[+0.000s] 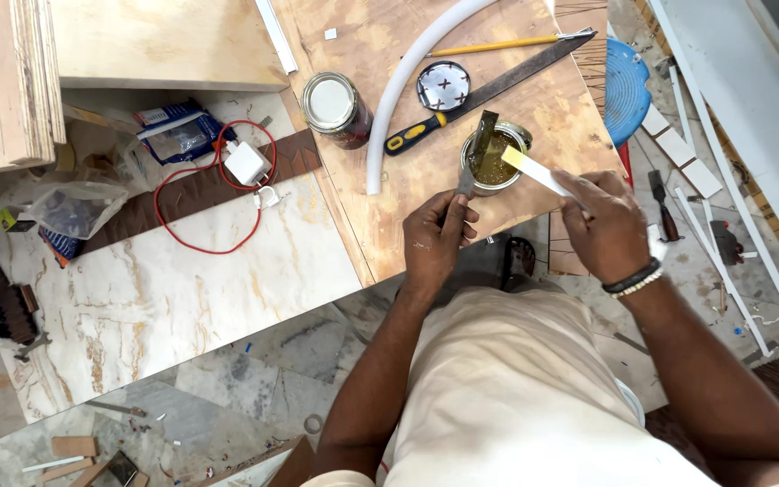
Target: The person paints a long, thin strip of dark wood with a yellowish substance using a small brush. They hold the strip vertically in one hand and apply the coating with the other, repeatedly dipping the brush into a can on the workbench.
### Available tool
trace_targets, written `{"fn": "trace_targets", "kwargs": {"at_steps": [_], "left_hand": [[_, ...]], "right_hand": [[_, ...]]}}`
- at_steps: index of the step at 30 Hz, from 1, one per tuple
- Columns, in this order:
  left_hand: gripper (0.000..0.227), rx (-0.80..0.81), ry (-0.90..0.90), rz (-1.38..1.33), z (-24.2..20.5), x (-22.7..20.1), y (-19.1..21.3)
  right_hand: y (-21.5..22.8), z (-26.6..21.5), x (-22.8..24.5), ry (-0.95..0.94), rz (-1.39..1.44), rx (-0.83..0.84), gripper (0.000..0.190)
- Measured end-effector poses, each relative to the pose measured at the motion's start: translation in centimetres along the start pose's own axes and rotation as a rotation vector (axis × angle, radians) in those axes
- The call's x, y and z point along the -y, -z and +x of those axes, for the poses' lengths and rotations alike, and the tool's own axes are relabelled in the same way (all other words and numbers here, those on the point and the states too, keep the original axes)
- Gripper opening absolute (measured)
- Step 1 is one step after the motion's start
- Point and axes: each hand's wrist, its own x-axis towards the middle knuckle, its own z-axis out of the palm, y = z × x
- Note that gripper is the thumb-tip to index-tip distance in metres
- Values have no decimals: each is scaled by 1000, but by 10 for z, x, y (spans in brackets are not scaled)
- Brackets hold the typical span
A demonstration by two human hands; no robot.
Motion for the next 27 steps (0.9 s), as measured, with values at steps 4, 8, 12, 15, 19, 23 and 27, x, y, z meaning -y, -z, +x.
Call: {"fn": "trace_targets", "kwargs": {"at_steps": [4, 8, 12, 15, 19, 23, 27], "left_hand": [[27, 19, -33, -8, 0, 3, 0], [27, 31, -41, -12, 1, 1, -2], [28, 47, -49, 2, 1, -4, -1], [27, 44, -49, -31, 2, -6, -2], [26, 48, -45, -23, 3, -7, -3], [26, 61, -41, -1, 3, -11, -6], [27, 77, -53, 17, 4, -16, -9]], "right_hand": [[25, 4, 4, -17, -273, 128, 32], [53, 13, 9, -39, -360, 300, 28], [61, 19, 3, -33, -38, 243, 27], [40, 24, -7, -233, 331, 254, 32], [5, 18, -8, -404, 522, 237, 35], [-10, 12, -10, -407, 666, 231, 34], [-8, 7, -15, -436, 664, 268, 37]]}}
